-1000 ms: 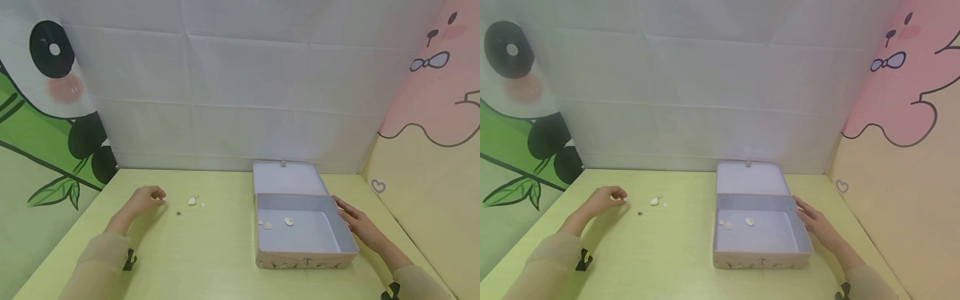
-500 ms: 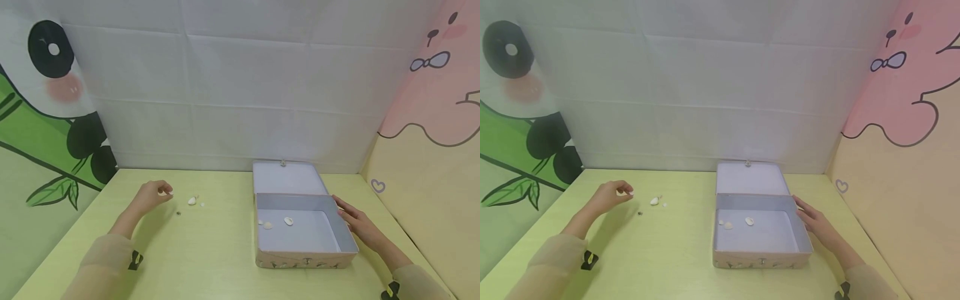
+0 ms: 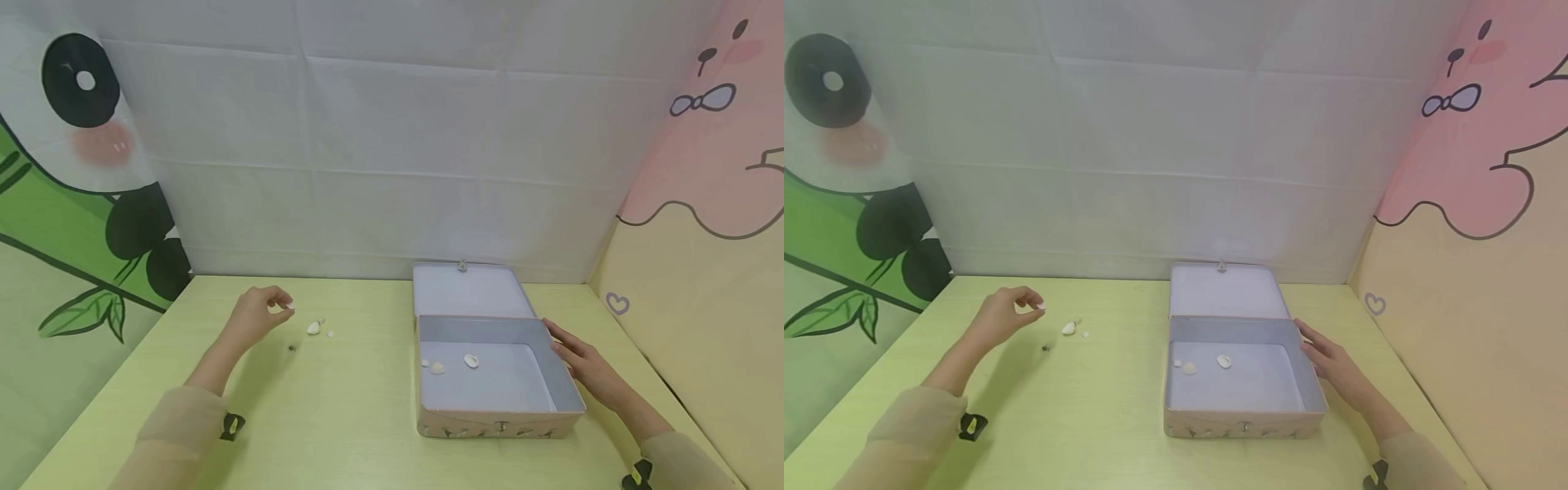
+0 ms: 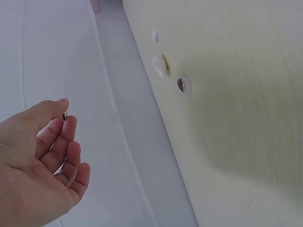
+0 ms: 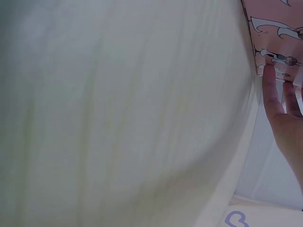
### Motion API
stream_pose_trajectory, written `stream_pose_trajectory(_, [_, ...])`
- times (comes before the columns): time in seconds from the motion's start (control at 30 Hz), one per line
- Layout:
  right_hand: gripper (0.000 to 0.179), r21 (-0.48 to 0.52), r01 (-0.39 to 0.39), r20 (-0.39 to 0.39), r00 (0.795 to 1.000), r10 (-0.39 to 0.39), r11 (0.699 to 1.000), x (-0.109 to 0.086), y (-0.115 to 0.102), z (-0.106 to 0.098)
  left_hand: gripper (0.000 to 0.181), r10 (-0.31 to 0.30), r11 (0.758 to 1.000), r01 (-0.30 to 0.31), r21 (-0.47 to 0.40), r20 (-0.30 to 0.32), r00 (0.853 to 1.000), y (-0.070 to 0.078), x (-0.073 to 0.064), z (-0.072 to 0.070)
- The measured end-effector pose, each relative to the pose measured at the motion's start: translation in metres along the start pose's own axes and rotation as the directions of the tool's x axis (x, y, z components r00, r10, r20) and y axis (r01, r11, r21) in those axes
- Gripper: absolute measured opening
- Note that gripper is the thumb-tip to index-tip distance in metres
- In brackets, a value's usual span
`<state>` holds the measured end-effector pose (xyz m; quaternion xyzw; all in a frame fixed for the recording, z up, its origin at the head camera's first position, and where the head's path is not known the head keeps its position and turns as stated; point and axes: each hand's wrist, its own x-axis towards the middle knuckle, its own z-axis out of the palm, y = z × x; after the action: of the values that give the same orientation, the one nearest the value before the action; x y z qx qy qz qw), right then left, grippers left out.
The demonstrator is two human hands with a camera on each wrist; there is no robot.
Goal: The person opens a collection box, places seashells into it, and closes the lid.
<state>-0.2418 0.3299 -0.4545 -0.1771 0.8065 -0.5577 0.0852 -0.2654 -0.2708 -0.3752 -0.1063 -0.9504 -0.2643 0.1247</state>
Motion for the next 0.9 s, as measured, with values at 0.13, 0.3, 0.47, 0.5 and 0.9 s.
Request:
stream_pose_trajectory(0.13, [0.052, 0.008, 0.005, 0.006, 1.000, -0.005, 1.000, 0.000, 0.000, 0.000, 0.016, 0.003, 1.000, -0.003, -0.009, -0.031, 1.000, 0.011, -0.001, 0.002])
stream_pose_trajectory(0.3, [0.052, 0.018, 0.001, -0.003, 1.000, -0.001, 1.000, 0.000, -0.003, 0.001, 0.016, 0.014, 1.000, -0.015, -0.021, -0.061, 0.998, 0.028, -0.002, 0.002])
stream_pose_trajectory(0.47, [0.052, 0.010, 0.006, -0.001, 1.000, -0.006, 1.000, -0.001, -0.004, 0.001, 0.016, 0.012, 0.999, -0.017, -0.048, -0.092, 0.996, 0.043, -0.002, 0.003])
stream_pose_trajectory(0.5, [0.052, 0.013, 0.007, 0.000, 1.000, -0.007, 1.000, -0.001, -0.004, 0.001, 0.016, 0.010, 0.998, -0.016, -0.056, -0.096, 0.995, 0.046, -0.002, 0.004])
stream_pose_trajectory(0.9, [0.052, 0.035, 0.016, 0.001, 1.000, -0.016, 0.999, -0.001, 0.000, 0.001, 0.016, 0.039, 0.992, -0.056, -0.116, -0.142, 0.989, 0.081, -0.004, 0.010])
